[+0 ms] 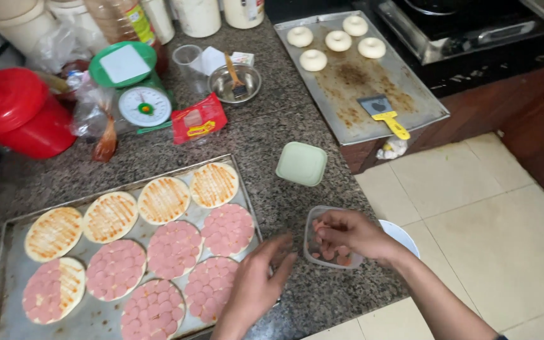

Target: The person places sliced meat onto small round dough bases arranged on a baking tray. The bases already have sauce applied. The person handles the meat slices by hand, arranging them in overlapping layers on each base.

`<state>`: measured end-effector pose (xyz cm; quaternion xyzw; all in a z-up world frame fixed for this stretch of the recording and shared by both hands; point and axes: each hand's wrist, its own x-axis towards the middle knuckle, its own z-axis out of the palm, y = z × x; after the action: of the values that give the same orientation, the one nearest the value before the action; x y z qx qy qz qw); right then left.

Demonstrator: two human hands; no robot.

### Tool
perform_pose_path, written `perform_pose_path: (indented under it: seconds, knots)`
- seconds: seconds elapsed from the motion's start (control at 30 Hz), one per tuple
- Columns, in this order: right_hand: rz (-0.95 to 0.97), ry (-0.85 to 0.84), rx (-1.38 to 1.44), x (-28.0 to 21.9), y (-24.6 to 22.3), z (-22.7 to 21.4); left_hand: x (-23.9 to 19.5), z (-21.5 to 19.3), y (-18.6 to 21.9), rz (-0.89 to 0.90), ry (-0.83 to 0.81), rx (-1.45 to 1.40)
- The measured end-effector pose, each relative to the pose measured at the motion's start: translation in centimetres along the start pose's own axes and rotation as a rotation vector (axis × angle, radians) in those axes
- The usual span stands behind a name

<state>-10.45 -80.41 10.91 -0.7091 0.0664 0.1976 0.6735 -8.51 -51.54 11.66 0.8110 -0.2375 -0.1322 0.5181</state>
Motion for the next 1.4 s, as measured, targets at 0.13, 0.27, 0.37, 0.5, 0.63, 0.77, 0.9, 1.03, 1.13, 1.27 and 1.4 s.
perform_pose_path:
  seconds: [0.13,0.27,0.37,0.5,0.63,0.77,0.9,1.03,1.13,1.27,1.4]
  knots:
    - [-0.056,-0.046,0.393,2.1,1.8,5.6,0.2,-1.6,1.4,0.052,0.117,-0.132]
    - [-0.061,0.017,0.464,5.6,1.7,12.3,-1.9,-5.9,-0.1,0.135,0.234,0.101]
    - [-0.027,0.000,0.564,8.1,1.2,17.6,-4.2,-9.5,-2.0,0.144,0.356,0.168]
    - [0.069,-0.009,0.595,11.7,0.0,24.6,-6.9,-14.7,-5.6,0.029,0.540,0.010]
    - [0.107,-0.088,0.594,13.8,-2.8,31.0,-10.0,-20.0,-11.1,-0.244,0.582,-0.305]
    - [0.221,-0.028,0.561,16.1,-3.8,37.0,-13.8,-25.0,-16.5,-0.359,0.589,-0.474]
    - [0.248,-0.077,0.571,19.3,-2.1,42.3,-18.2,-29.2,-23.9,-0.363,0.657,-0.345]
    - [0.300,-0.087,0.588,21.0,-1.5,46.4,-22.1,-34.5,-27.6,-0.470,0.735,-0.069]
    - [0.263,-0.044,0.518,21.2,-1.1,47.8,-23.4,-37.1,-29.3,-0.588,0.720,0.190]
    - [0.272,-0.057,0.365,21.6,-1.3,48.8,-22.1,-38.8,-29.8,-0.670,0.611,0.285]
    - [0.303,0.005,0.319,22.2,-1.4,49.6,-20.7,-39.1,-32.0,-0.413,0.560,0.319]
